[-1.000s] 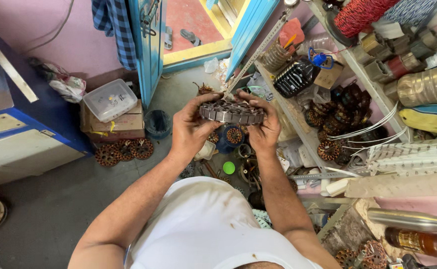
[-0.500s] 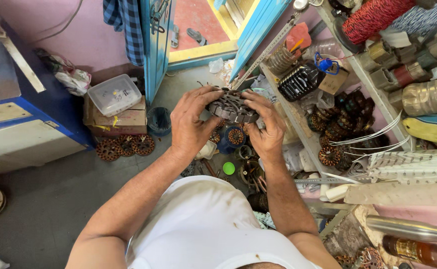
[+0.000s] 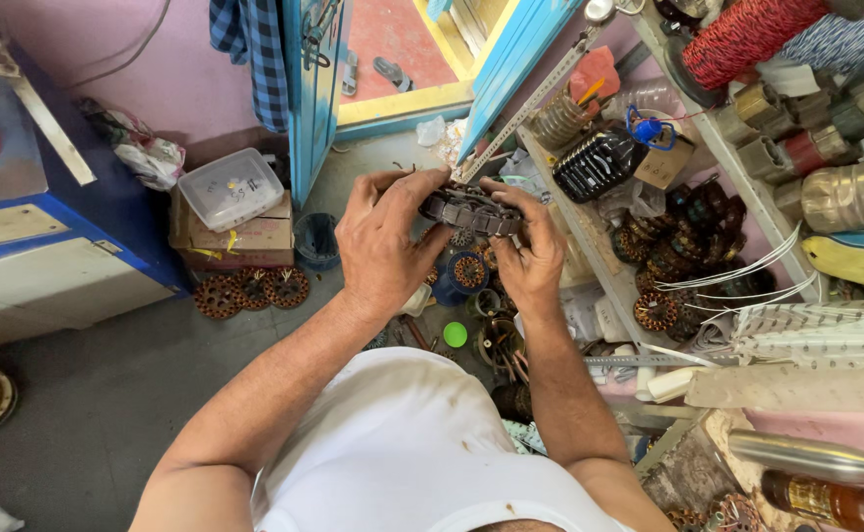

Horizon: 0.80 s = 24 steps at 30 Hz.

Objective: The person uses an Allen key to tighten bolts on a motor stator mounted in a machine, then removes the stator and places it on the workbench. They pick up another stator from the floor, inspect it, and place it on the bench alongside other components.

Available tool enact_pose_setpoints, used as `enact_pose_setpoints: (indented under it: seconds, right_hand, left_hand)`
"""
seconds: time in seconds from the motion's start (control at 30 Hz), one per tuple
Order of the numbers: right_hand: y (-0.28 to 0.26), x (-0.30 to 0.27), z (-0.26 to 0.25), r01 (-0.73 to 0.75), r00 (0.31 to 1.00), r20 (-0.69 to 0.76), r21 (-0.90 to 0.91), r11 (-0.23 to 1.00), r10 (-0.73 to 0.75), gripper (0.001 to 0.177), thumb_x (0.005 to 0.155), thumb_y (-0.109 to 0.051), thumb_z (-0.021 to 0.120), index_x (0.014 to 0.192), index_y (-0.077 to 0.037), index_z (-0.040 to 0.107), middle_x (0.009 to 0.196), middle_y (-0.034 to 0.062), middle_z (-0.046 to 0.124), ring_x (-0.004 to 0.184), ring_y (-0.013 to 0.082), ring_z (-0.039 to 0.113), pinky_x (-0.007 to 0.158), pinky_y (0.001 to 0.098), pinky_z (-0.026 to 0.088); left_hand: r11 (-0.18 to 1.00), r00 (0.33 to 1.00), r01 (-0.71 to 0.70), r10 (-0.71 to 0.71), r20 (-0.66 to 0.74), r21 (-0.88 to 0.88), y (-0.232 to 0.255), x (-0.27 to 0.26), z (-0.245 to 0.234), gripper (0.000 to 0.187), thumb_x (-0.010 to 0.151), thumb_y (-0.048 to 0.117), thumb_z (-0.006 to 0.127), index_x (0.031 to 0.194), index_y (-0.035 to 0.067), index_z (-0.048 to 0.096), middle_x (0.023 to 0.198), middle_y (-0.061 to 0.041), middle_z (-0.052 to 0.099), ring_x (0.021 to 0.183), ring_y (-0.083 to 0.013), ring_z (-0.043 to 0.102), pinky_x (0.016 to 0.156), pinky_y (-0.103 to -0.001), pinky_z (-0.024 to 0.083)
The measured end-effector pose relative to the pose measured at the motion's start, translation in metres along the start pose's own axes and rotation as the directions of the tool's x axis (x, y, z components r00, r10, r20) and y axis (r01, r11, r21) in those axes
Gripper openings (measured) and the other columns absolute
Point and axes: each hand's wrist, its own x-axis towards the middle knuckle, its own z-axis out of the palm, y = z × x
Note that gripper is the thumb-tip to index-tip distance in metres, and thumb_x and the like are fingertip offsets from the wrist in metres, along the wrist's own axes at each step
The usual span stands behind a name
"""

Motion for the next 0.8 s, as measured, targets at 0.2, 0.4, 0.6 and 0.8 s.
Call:
enact_pose_setpoints:
  seconds: [0.2,0.4,0.6,0.8]
  right_hand:
    - [0.009,-0.006,0.002,-0.108,0.994,0.002,0.117,0.987,0.109,0.037,0.102,-0.005,0.07,0.135,-0.002,0.054,0.137,0.0191,0.066,0.123,0.0241,0.068,0.094,0.0317,0.063]
    - [0.017,-0.01,0.009,-0.082,0.993,-0.064,0.262,0.962,0.102,0.035,0.103,-0.002,0.069,0.134,-0.003,0.052,0.139,0.0219,0.065,0.126,0.0261,0.067,0.097,0.033,0.06]
    - [0.024,-0.009,0.012,0.051,0.992,-0.127,0.343,0.938,-0.008,0.037,0.103,-0.012,0.071,0.133,-0.005,0.05,0.139,0.0235,0.063,0.135,0.0344,0.063,0.113,0.0437,0.052]
    - [0.025,-0.01,0.012,0.055,0.995,-0.099,0.417,0.907,-0.015,0.036,0.105,-0.009,0.071,0.132,-0.006,0.048,0.142,0.0238,0.06,0.136,0.0356,0.058,0.118,0.0474,0.049]
  left_hand:
    - [1.0,1.0,0.006,-0.006,0.006,0.002,0.001,0.0,-0.001,0.075,0.066,0.008,0.091,0.135,0.015,0.06,0.118,-0.002,0.071,0.108,-0.0303,0.063,0.088,-0.042,0.054]
    - [0.999,0.999,-0.038,0.038,0.01,-0.016,0.003,-0.002,0.002,0.077,0.072,0.009,0.092,0.141,0.012,0.057,0.121,-0.005,0.068,0.109,-0.0313,0.06,0.093,-0.043,0.052]
    - [0.964,0.999,0.047,-0.048,0.004,-0.261,-0.007,-0.004,0.002,0.074,0.078,0.01,0.089,0.142,0.008,0.052,0.135,-0.013,0.06,0.119,-0.0346,0.059,0.101,-0.042,0.052]
    - [0.883,0.978,0.206,-0.175,0.112,-0.423,-0.02,-0.008,0.008,0.058,0.078,0.007,0.088,0.132,0.009,0.065,0.133,-0.013,0.069,0.121,-0.0288,0.07,0.1,-0.036,0.059]
